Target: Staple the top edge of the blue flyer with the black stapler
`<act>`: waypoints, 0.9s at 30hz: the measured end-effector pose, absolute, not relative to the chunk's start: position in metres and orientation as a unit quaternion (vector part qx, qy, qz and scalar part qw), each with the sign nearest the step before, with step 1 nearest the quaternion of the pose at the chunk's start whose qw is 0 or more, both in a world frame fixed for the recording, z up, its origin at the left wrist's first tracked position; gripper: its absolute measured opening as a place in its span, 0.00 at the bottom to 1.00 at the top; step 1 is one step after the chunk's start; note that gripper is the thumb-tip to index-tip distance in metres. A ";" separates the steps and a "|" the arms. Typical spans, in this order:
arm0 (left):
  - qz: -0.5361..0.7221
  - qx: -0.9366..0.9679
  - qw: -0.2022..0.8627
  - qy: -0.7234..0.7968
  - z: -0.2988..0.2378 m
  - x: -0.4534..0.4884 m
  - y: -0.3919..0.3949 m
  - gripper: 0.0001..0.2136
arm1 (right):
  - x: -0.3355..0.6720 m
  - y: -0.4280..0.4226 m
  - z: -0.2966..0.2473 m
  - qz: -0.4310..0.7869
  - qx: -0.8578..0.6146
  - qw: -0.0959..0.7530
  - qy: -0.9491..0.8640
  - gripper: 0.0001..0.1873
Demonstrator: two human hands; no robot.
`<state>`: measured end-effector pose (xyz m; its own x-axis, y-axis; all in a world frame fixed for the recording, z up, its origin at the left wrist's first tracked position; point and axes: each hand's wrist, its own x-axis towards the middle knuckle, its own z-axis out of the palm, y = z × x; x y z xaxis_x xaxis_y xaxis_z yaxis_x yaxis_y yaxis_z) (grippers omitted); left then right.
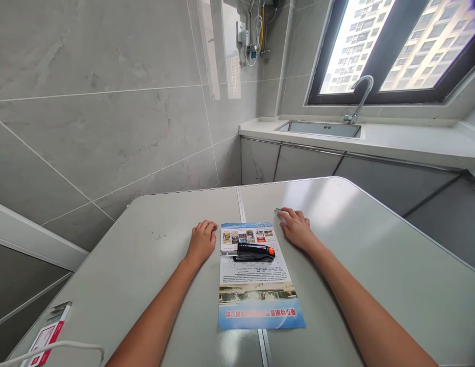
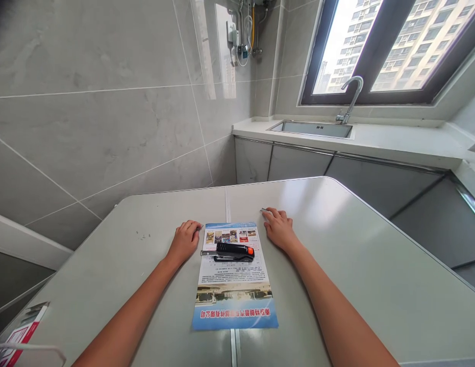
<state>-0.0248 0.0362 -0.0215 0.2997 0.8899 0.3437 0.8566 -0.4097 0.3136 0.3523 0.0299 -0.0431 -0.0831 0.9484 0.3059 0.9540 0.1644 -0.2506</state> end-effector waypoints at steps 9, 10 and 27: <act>0.210 0.811 0.023 0.545 -0.025 -0.025 0.036 0.15 | 0.351 0.033 -0.043 0.000 -0.648 0.238 -0.724 0.17; 0.208 0.811 0.022 0.546 -0.025 -0.025 0.036 0.15 | 0.350 0.032 -0.040 0.002 -0.634 0.261 -0.728 0.16; 0.242 0.809 0.021 0.535 -0.031 -0.027 0.038 0.10 | 0.294 -0.009 0.011 0.350 -0.275 0.323 -0.835 0.25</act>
